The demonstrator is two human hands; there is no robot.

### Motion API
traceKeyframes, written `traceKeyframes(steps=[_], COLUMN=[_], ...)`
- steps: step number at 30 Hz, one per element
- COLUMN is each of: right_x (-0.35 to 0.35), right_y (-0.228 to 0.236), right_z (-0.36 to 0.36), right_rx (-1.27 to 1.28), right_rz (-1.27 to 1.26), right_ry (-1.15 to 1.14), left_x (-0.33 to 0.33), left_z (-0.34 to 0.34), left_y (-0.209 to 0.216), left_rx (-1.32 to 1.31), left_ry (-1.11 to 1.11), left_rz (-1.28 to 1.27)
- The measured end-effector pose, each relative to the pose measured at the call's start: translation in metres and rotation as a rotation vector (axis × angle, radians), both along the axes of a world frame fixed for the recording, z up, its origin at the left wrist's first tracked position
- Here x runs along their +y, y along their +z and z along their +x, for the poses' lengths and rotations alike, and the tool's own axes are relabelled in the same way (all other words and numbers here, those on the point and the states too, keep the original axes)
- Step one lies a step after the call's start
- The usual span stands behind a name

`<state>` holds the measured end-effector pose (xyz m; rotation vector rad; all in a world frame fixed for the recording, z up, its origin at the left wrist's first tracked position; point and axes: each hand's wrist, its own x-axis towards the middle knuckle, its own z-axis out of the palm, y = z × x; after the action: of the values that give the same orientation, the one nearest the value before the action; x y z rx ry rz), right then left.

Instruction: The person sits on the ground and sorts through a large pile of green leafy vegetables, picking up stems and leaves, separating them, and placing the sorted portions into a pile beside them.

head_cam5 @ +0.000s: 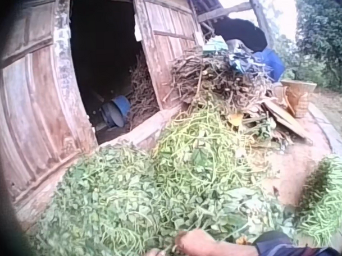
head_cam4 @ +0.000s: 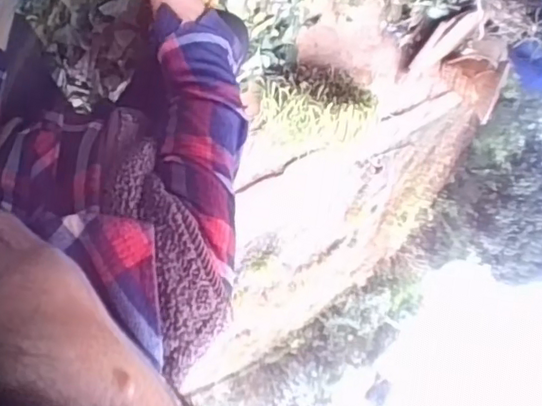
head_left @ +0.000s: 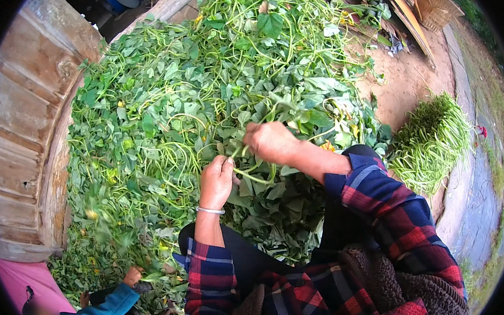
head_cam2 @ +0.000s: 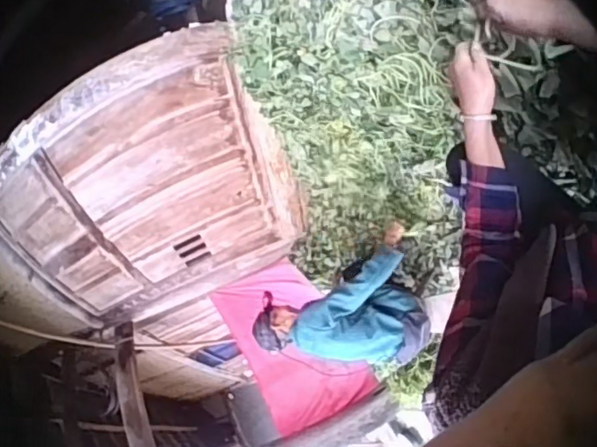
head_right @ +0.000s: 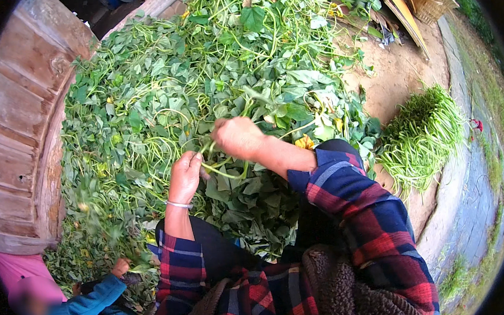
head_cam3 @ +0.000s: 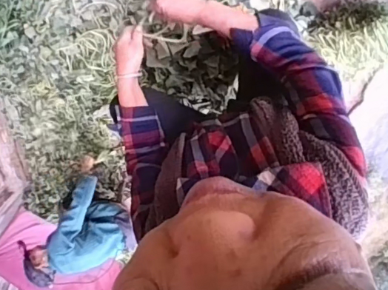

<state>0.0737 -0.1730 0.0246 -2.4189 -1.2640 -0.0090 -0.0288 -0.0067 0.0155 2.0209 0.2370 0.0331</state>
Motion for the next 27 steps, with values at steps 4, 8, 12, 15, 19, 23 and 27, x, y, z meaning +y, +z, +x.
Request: traceKeyframes(steps=[4,8,12,15,19,23,27], right_x=[-0.024,-0.039,-0.034,-0.015,0.006,0.007,0.008], right_y=[-0.019,0.011,0.028,0.007,0.001,-0.007,-0.012], right_z=[0.051,0.058,0.039,0.021,-0.014,-0.016,-0.019], right_rx=[-0.043,0.108,0.774,0.790,0.343,0.014,0.180], right_rz=[0.216,0.340,0.510,0.541,0.410,0.380,0.181], right_ry=[-0.367,-0.495,-0.369,-0.106,-0.046,0.265,0.271], left_x=[0.003,0.026,0.032,0.027,0.023,0.018,0.009], left_z=[-0.005,-0.009,-0.008,-0.005,-0.007,-0.005,-0.003], left_y=[0.006,0.010,0.010,0.011,0.013,0.012,0.014], left_rx=[-0.029,-0.106,-0.145,-0.160,-0.155,-0.160,-0.173], left_ry=[0.041,0.147,0.117,0.058,0.046,0.020,0.084], left_rz=[-0.145,-0.314,-0.303,-0.253,-0.211,-0.217,-0.295])
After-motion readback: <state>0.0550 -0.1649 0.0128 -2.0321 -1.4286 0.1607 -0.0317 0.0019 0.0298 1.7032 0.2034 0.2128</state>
